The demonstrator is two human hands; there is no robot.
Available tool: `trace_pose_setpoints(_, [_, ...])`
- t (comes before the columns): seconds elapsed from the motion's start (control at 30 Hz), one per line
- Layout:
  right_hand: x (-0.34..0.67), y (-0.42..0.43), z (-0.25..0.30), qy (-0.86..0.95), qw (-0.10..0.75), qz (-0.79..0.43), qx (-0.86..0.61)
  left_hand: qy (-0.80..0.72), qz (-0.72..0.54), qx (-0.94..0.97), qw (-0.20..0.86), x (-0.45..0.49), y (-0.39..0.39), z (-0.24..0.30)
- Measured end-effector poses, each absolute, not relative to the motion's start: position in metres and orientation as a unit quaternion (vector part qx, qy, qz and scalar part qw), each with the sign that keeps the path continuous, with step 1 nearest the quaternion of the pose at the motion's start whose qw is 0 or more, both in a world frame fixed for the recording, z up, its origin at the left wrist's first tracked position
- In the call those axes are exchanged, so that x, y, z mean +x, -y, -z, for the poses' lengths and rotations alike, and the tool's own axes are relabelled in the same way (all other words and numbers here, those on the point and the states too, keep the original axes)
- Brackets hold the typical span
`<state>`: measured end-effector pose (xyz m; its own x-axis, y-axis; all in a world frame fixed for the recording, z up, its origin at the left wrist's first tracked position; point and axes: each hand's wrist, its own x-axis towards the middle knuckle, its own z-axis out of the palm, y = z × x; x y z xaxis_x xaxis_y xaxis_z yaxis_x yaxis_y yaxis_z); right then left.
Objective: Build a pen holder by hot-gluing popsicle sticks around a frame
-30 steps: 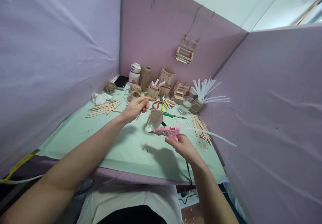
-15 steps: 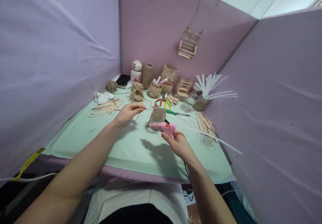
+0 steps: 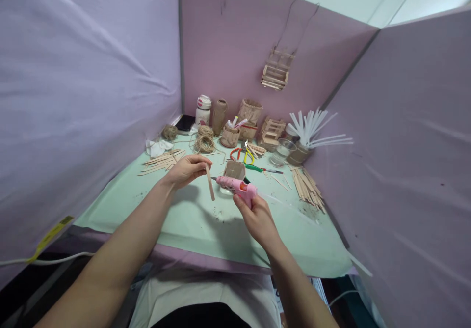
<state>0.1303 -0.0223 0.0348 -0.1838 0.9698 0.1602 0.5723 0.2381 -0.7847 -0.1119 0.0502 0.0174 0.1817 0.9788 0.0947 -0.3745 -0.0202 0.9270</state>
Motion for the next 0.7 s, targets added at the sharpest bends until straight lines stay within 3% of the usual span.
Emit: trace_pose_setpoints(0.7, [0.1267, 0.0220, -0.0367, 0.747, 0.318, -0.235, -0.535, -0.329, -0.536, 0.471, 0.619, -0.1118, -0.0508, -0.0137])
